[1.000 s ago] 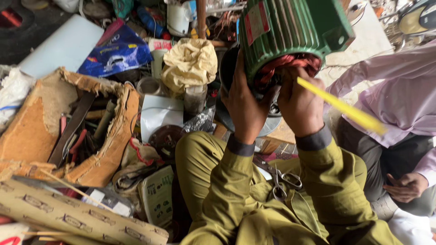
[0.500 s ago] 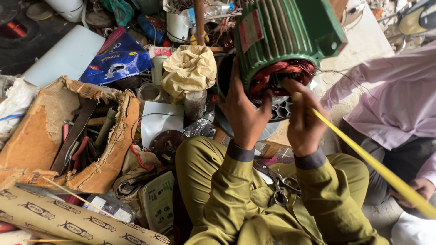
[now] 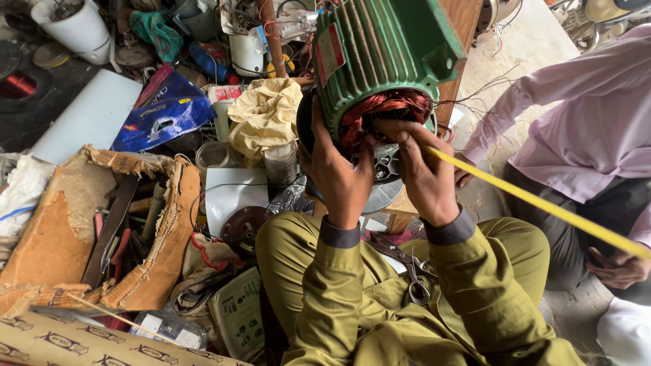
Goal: The person sits on the floor and uses a yellow plastic stick to push copper windings into the slots of a green motor stator. They then use scissors to cut a small piece of white insulating material and insert it into the stator before continuing to adjust the windings.
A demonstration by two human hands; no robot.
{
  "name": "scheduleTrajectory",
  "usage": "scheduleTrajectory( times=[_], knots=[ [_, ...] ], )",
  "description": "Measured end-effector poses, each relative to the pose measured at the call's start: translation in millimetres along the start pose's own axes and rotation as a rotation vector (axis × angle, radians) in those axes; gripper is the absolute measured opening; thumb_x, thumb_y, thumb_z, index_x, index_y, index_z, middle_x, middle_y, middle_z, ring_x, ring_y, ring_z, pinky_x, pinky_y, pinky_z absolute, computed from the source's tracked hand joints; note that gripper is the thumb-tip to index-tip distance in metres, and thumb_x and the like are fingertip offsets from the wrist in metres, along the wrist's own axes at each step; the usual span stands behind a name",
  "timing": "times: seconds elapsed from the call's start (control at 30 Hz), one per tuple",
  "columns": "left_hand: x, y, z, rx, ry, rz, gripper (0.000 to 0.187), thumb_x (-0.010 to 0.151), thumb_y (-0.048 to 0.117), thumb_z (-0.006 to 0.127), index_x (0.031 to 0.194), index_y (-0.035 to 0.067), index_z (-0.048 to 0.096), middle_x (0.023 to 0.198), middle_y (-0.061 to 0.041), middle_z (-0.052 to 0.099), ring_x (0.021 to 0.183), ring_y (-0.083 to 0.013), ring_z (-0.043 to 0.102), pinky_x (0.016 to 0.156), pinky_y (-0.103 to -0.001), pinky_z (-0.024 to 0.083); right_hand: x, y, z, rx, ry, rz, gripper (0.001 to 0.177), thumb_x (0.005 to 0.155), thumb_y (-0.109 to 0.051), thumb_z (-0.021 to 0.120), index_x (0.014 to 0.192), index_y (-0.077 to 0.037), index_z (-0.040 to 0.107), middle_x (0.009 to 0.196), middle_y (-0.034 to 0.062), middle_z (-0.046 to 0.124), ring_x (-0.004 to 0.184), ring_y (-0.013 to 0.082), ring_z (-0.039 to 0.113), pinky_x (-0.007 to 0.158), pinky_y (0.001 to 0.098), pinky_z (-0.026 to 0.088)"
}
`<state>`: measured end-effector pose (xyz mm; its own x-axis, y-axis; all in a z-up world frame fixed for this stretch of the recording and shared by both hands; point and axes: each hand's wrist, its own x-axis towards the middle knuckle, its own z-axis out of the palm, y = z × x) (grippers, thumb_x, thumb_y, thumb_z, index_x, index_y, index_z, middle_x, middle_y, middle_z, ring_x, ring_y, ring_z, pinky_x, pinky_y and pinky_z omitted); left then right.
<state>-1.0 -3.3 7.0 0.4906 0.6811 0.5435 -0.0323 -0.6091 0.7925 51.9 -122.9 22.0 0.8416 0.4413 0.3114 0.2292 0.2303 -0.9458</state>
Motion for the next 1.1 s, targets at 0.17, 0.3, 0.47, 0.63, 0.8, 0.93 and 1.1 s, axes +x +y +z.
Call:
scheduleTrajectory(
  times=[0.17, 0.3, 0.47, 0.63, 0.8, 0.93, 1.1],
  knots=[
    [1.7, 1.4, -2.8, -0.003, -0.009, 0.046, 0.099, 0.087, 0.026, 0.079, 0.165, 0.010, 0.021, 0.151, -0.017, 0.059, 0.142, -0.0380, 0.055, 0.126, -0.066, 0.014, -3.1, -12.7, 0.5, -0.076, -0.044, -0.099, 0.027, 0.106, 0.004, 0.041, 0.120, 0.004, 0.065, 0.113, 0.0041, 0.072, 0.096, 0.0057, 0.060, 0.085, 0.0218, 0.047],
    [-1.3, -3.7, 2.5, 0.013, -0.008, 0.034, 0.097, 0.088, 0.025, 0.078, 0.164, 0.007, 0.020, 0.146, -0.018, 0.062, 0.139, -0.0383, 0.056, 0.125, -0.066, 0.013, -6.2, -26.3, 3.9, -0.451, -0.061, -0.262, 0.033, 0.101, 0.009, 0.043, 0.124, 0.005, 0.066, 0.109, 0.0098, 0.076, 0.084, 0.0103, 0.063, 0.073, 0.0264, 0.051],
    [-24.7, -7.1, 17.1, -0.051, 0.238, 0.124, 0.090, 0.101, 0.041, 0.074, 0.167, 0.010, 0.021, 0.168, -0.016, 0.030, 0.156, -0.0397, 0.030, 0.131, -0.062, 0.019, -4.0, -39.4, -4.3, -0.588, -0.116, -0.105, 0.029, 0.103, 0.002, 0.049, 0.124, 0.001, 0.069, 0.096, 0.0127, 0.074, 0.073, 0.0114, 0.059, 0.069, 0.0270, 0.051],
    [-41.8, -9.5, 23.9, 0.291, 0.368, 0.331, 0.051, 0.096, 0.053, 0.070, 0.142, 0.032, 0.059, 0.172, -0.003, 0.016, 0.158, -0.0397, 0.013, 0.127, -0.070, 0.013, -11.3, -32.4, -5.7, -0.292, -0.047, -0.261, 0.026, 0.111, -0.001, 0.047, 0.129, 0.006, 0.064, 0.123, 0.0145, 0.074, 0.114, 0.0117, 0.066, 0.098, 0.0255, 0.052],
    [-33.8, 0.4, 9.6, 0.431, 0.091, 0.236, 0.043, 0.097, 0.053, 0.066, 0.132, 0.030, 0.073, 0.168, -0.021, 0.019, 0.155, -0.0538, 0.007, 0.118, -0.081, 0.009, -17.1, -24.9, -2.1, -0.403, -0.018, -0.386, 0.027, 0.112, 0.002, 0.047, 0.134, 0.007, 0.061, 0.125, 0.0176, 0.073, 0.115, 0.0153, 0.068, 0.097, 0.0287, 0.053],
    [-20.9, 13.4, 6.6, 0.361, 0.075, 0.165, 0.023, 0.091, 0.038, 0.073, 0.110, 0.027, 0.080, 0.165, -0.016, 0.030, 0.157, -0.0514, 0.013, 0.122, -0.079, 0.010, -3.9, -26.0, 3.0, -0.581, -0.019, -0.245, 0.027, 0.105, -0.002, 0.054, 0.130, 0.001, 0.065, 0.083, 0.0160, 0.071, 0.067, 0.0202, 0.066, 0.064, 0.0319, 0.053],
    [-15.6, 17.2, 9.3, 0.330, 0.162, 0.128, 0.008, 0.093, 0.026, 0.076, 0.100, 0.025, 0.080, 0.167, -0.011, 0.036, 0.162, -0.0481, 0.019, 0.130, -0.073, 0.016, 14.7, -21.7, 16.0, -0.772, -0.003, -0.391, 0.018, 0.103, -0.009, 0.060, 0.119, -0.003, 0.067, 0.089, 0.0226, 0.070, 0.080, 0.0398, 0.070, 0.067, 0.0414, 0.054]
  ],
)
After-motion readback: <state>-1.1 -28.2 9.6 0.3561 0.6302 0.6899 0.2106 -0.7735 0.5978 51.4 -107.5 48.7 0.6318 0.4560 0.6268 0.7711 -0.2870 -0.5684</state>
